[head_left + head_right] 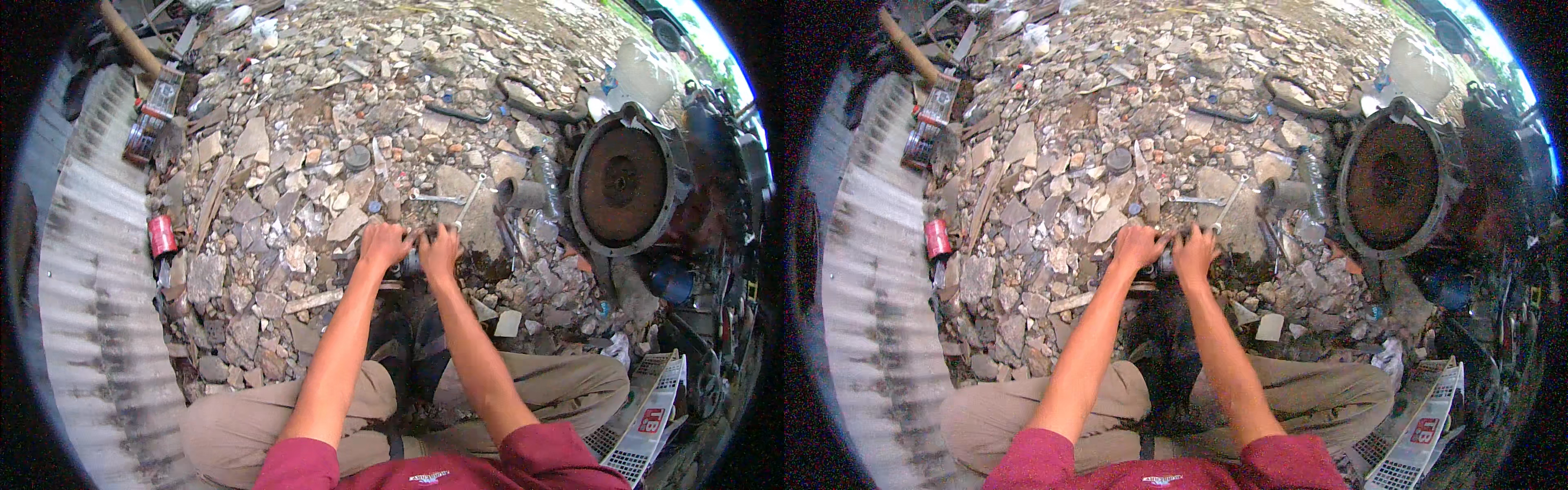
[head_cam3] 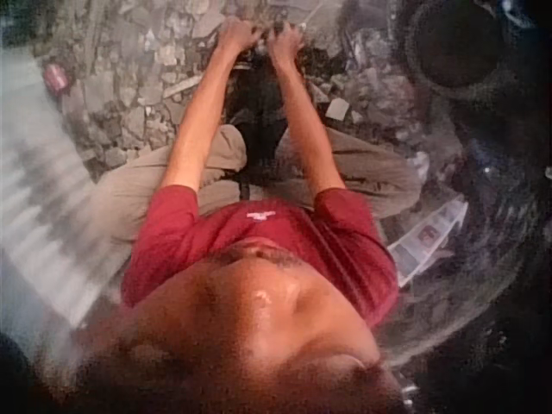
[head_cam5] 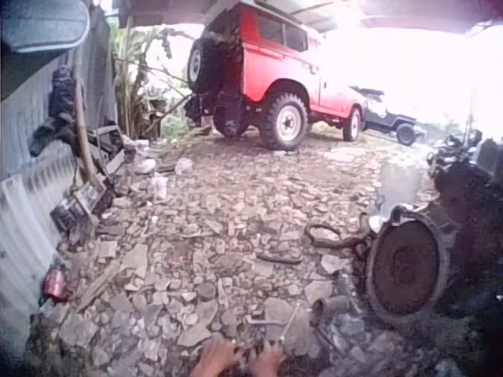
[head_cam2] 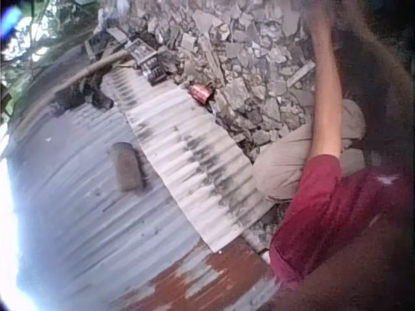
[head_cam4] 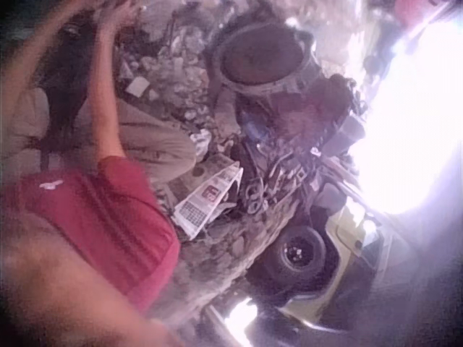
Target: The person sits on the ground and uses a small tool to scrape or clean the surface of a cylindrical metal part. They rotate the part and continue scraping different areas, occasionally adjusting their grip.
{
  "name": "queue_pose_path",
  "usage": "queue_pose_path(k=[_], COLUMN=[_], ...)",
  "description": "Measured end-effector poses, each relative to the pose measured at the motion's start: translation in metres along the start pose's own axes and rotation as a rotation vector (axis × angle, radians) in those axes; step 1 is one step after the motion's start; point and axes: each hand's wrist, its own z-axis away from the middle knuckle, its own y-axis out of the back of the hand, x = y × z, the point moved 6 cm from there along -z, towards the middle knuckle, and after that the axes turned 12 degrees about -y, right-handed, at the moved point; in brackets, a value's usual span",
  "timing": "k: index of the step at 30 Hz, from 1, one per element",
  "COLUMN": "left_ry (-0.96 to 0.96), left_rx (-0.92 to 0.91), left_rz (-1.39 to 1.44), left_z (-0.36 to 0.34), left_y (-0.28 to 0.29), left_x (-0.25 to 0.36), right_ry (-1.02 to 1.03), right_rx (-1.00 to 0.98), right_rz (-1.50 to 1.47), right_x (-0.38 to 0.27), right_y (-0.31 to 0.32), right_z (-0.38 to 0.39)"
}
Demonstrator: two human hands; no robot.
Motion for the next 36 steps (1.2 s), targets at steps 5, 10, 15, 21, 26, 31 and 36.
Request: queue_pose_path(k=[5, 10, 15, 21, 26, 31, 36], left_ry=[0.017, -0.012, 0.017, 0.034, 0.065, 0.018, 0.034], left_rx=[0.007, 0.014, -0.005, 0.02, -0.002, 0.057, -0.016], left_rz=[-0.038, 0.013, -0.029, 0.004, 0.0, 0.02, 0.022], left_z=[0.006, -0.003, 0.005, 0.0, 0.008, 0.005, -0.001], left_y=[0.001, -0.006, 0.002, -0.003, 0.001, 0.003, -0.001], left_x=[-0.008, 0.003, -0.01, -0.004, -0.015, -0.008, -0.002], right_ry=[0.133, 0.022, 0.139, 0.085, 0.129, 0.128, 0.133], right_rx=[0.082, 0.002, 0.182, 0.164, 0.146, 0.078, 0.166], right_rz=[-0.081, 0.041, -0.086, -0.134, -0.071, -0.059, -0.038], right_x=[0.02, 0.004, 0.016, 0.001, 0.007, 0.01, 0.008], right_y=[0.019, 0.006, 0.016, 0.01, 0.009, 0.005, 0.002], right_z=[0.052, -0.001, 0.052, 0.017, 0.044, 0.027, 0.013])
